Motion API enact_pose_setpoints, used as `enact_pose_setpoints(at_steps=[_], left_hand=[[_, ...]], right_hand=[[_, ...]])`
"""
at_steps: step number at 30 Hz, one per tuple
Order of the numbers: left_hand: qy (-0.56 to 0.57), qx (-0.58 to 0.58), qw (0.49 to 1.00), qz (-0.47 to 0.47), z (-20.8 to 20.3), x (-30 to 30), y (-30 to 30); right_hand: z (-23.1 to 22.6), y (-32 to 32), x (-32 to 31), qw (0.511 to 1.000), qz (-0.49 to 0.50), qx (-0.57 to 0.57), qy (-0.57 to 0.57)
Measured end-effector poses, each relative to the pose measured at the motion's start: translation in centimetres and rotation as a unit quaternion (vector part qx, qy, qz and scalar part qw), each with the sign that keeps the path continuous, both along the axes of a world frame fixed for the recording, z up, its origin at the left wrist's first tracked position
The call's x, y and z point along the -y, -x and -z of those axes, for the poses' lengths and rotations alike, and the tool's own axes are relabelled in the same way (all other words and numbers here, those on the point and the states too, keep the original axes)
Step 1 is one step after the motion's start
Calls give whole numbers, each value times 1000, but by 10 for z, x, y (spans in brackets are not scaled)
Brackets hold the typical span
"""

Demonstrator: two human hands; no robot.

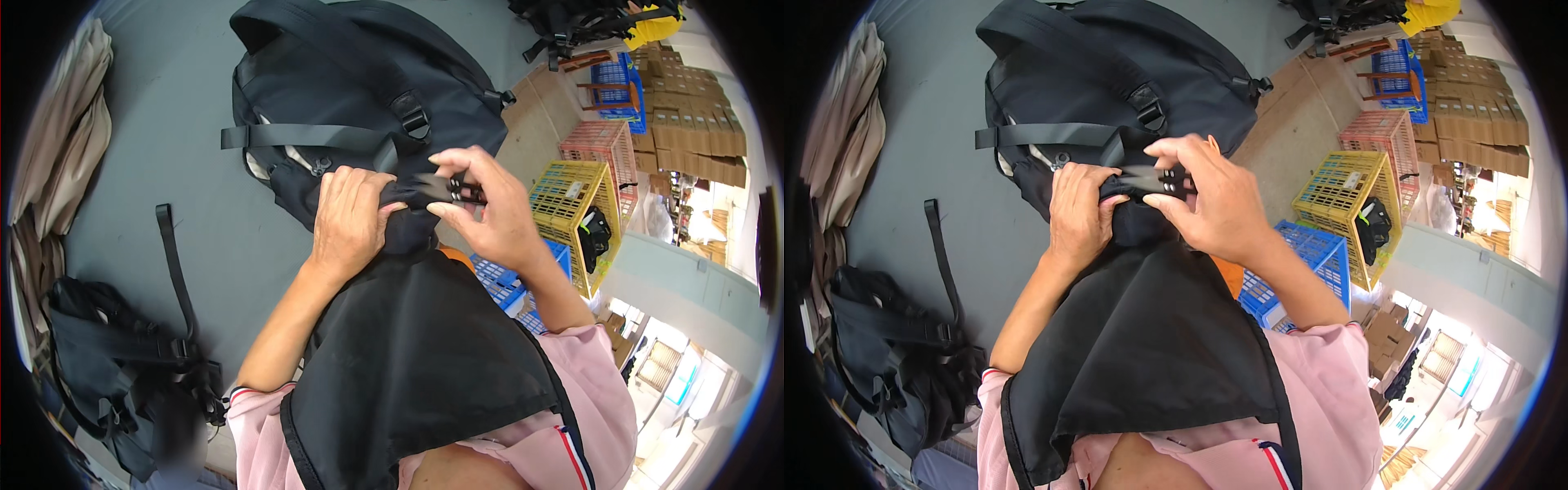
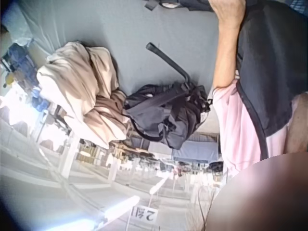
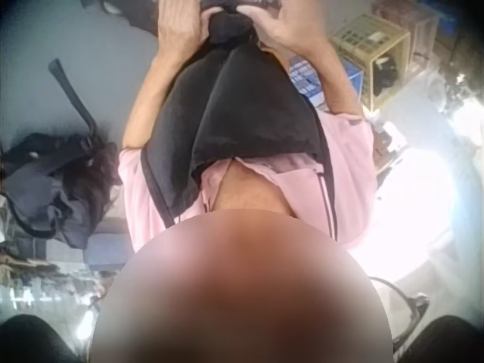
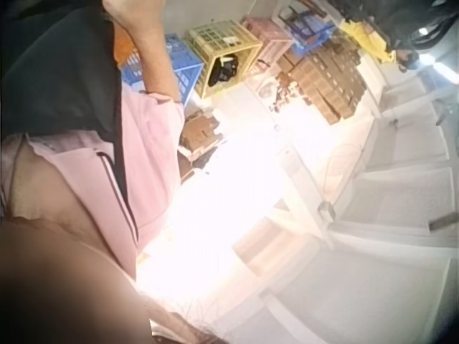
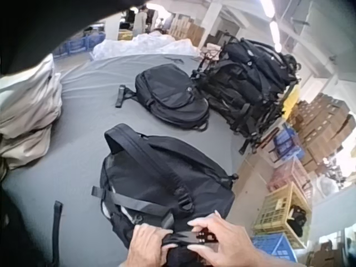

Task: The person is inspecting and trimming excess threads from backpacks using small snipping tools.

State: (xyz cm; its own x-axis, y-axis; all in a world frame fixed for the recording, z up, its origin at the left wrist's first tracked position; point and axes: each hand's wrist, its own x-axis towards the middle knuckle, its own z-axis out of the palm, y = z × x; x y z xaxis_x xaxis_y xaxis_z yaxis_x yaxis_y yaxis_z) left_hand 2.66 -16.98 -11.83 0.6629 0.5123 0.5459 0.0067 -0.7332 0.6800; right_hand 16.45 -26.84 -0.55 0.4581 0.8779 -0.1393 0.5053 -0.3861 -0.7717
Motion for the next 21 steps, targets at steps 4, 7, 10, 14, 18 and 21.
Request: enact_pose_setpoints(at_steps=[4,7,10,14,18,21], left_hand=[[2,15,1000,6,-4,2,3],[7,8,1000,9,-4,4,5],[4,5,1000,10,-3,5,5],[2,10,1000,12,-1,3,5],[0,10,1000,9,0,4,5],[6,9,1000,11,-1,4,6]], right_hand=[[-9,-19,-11,970,-171,172,10],[-16,-24,-19,928,-271,256,13],[-19,-26,-28,905,-324,276,-1],[-27,-27,-41,874,-373,312,7],[-27,-24,-44,819,-429,380,-36],[-30,-23,-40,816,-430,385,-40]])
